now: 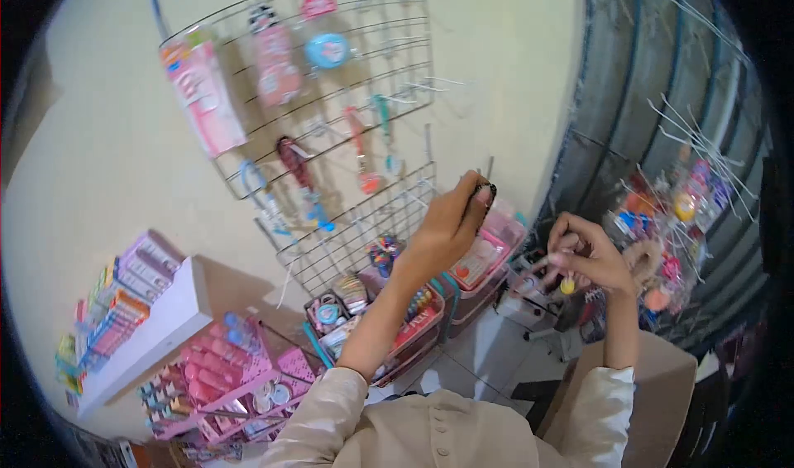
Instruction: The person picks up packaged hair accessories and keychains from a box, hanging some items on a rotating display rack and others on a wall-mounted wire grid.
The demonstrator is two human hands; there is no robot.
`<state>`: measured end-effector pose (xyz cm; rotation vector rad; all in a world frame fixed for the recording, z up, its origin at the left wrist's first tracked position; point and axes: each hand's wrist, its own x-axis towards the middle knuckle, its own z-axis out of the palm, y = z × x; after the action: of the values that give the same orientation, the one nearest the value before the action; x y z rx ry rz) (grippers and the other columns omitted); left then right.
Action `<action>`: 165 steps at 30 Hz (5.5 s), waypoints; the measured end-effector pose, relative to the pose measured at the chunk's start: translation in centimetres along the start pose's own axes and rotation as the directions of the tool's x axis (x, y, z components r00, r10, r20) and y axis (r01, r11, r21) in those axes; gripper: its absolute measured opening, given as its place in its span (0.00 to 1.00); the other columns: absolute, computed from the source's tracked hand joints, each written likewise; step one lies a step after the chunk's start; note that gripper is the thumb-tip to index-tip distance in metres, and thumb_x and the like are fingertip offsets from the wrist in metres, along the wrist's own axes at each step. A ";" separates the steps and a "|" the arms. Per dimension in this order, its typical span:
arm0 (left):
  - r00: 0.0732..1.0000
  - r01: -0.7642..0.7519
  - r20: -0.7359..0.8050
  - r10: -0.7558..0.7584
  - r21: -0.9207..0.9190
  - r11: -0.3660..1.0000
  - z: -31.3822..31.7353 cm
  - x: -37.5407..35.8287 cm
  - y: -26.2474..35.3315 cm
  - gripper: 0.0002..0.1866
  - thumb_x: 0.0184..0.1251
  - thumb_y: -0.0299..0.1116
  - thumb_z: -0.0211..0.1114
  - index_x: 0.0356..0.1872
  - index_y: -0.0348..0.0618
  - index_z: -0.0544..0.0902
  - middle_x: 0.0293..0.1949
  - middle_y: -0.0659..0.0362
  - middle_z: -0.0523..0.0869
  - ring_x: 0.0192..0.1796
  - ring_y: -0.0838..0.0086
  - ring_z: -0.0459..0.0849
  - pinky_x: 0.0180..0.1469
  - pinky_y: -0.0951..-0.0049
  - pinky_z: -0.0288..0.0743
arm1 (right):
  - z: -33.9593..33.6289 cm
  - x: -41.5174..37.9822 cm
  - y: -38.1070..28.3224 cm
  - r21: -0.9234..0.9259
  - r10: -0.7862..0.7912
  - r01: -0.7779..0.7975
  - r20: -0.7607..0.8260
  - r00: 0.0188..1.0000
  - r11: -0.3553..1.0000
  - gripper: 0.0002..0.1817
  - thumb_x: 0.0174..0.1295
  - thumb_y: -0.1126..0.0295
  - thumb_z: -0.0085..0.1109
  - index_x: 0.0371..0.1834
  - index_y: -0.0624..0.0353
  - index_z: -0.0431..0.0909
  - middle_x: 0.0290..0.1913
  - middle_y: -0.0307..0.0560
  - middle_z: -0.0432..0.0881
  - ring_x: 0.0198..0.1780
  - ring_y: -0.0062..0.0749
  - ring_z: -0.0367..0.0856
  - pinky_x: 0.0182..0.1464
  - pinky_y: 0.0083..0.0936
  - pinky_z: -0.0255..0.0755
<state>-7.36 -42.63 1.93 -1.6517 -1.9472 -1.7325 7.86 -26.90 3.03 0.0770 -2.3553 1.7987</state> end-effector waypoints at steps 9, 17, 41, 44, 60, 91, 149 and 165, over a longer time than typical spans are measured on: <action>0.941 0.145 -0.336 -0.042 0.287 0.947 -12.0 -2.0 -3.1 0.09 0.60 0.33 0.43 0.32 0.38 0.66 0.18 0.47 0.70 0.22 0.56 0.68 0.26 0.67 0.61 | 7.3 11.3 2.3 0.023 -0.336 0.336 0.087 0.938 0.942 0.07 0.49 0.80 0.47 0.31 0.68 0.73 0.29 0.42 0.75 0.28 0.19 0.70 0.28 0.13 0.62; 0.898 0.222 -0.416 -0.142 0.152 0.963 -16.4 -1.4 -7.6 0.12 0.60 0.36 0.45 0.27 0.36 0.68 0.15 0.58 0.67 0.19 0.77 0.63 0.23 0.76 0.58 | 12.3 16.8 2.5 0.361 -0.519 0.501 -0.052 0.853 0.787 0.07 0.51 0.81 0.48 0.34 0.66 0.73 0.33 0.41 0.74 0.27 0.15 0.66 0.28 0.11 0.61; 0.389 0.177 -0.900 0.196 0.282 0.943 -13.4 -5.5 -18.0 0.18 0.61 0.38 0.47 0.45 0.34 0.60 0.42 0.54 0.62 0.44 0.71 0.63 0.48 0.73 0.57 | 24.1 28.9 10.1 0.023 -0.488 0.520 -0.314 0.814 0.854 0.12 0.46 0.77 0.53 0.36 0.59 0.72 0.29 0.42 0.73 0.27 0.22 0.70 0.28 0.17 0.64; 0.338 0.149 -0.938 0.079 0.136 0.979 -8.6 -7.2 -17.0 0.21 0.59 0.39 0.48 0.48 0.35 0.56 0.45 0.51 0.58 0.46 0.68 0.61 0.46 0.70 0.59 | 22.6 26.5 10.6 -0.258 -0.703 0.654 -0.243 0.668 0.711 0.17 0.45 0.77 0.52 0.42 0.57 0.70 0.38 0.48 0.71 0.38 0.36 0.72 0.37 0.25 0.66; 0.985 -0.172 -0.148 0.090 -0.889 0.424 27.6 -7.7 -6.2 0.20 0.58 0.42 0.48 0.44 0.37 0.59 0.41 0.54 0.64 0.44 0.66 0.64 0.39 0.72 0.65 | 1.7 -16.6 8.1 -0.712 -0.278 -0.261 -0.544 0.792 0.652 0.14 0.43 0.72 0.52 0.36 0.61 0.67 0.45 0.57 0.63 0.41 0.43 0.70 0.39 0.34 0.67; -0.102 -0.557 0.898 0.428 -0.408 0.724 65.4 -28.8 5.4 0.31 0.44 0.43 0.61 0.53 0.53 0.62 0.46 0.56 0.72 0.49 0.64 0.70 0.51 0.61 0.61 | 7.9 -51.1 28.6 0.306 0.231 -0.941 -0.935 -0.270 0.141 0.25 0.34 0.60 0.62 0.39 0.54 0.70 0.38 0.47 0.70 0.44 0.42 0.66 0.44 0.38 0.60; 0.905 0.393 0.377 -0.198 -0.561 0.728 26.4 6.9 -5.3 0.06 0.48 0.25 0.59 0.28 0.38 0.72 0.24 0.63 0.76 0.27 0.84 0.73 0.30 0.87 0.63 | -15.9 -18.2 5.2 -0.238 -0.235 -0.004 -0.961 0.145 0.971 0.11 0.49 0.74 0.55 0.35 0.65 0.70 0.31 0.39 0.72 0.35 0.17 0.69 0.36 0.13 0.62; 0.939 0.344 0.222 -0.263 -0.595 0.726 27.8 9.5 -12.4 0.06 0.51 0.27 0.57 0.30 0.37 0.72 0.23 0.63 0.77 0.25 0.86 0.71 0.26 0.88 0.61 | -17.3 -9.5 2.5 -0.466 -0.381 -0.099 -0.811 0.444 0.879 0.36 0.47 0.76 0.54 0.60 0.59 0.46 0.61 0.50 0.49 0.52 0.30 0.65 0.43 0.22 0.68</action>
<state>-4.48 -13.49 -10.65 -1.6893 -1.8890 -2.7148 18.66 -10.26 3.39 -0.5828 -1.7529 0.7549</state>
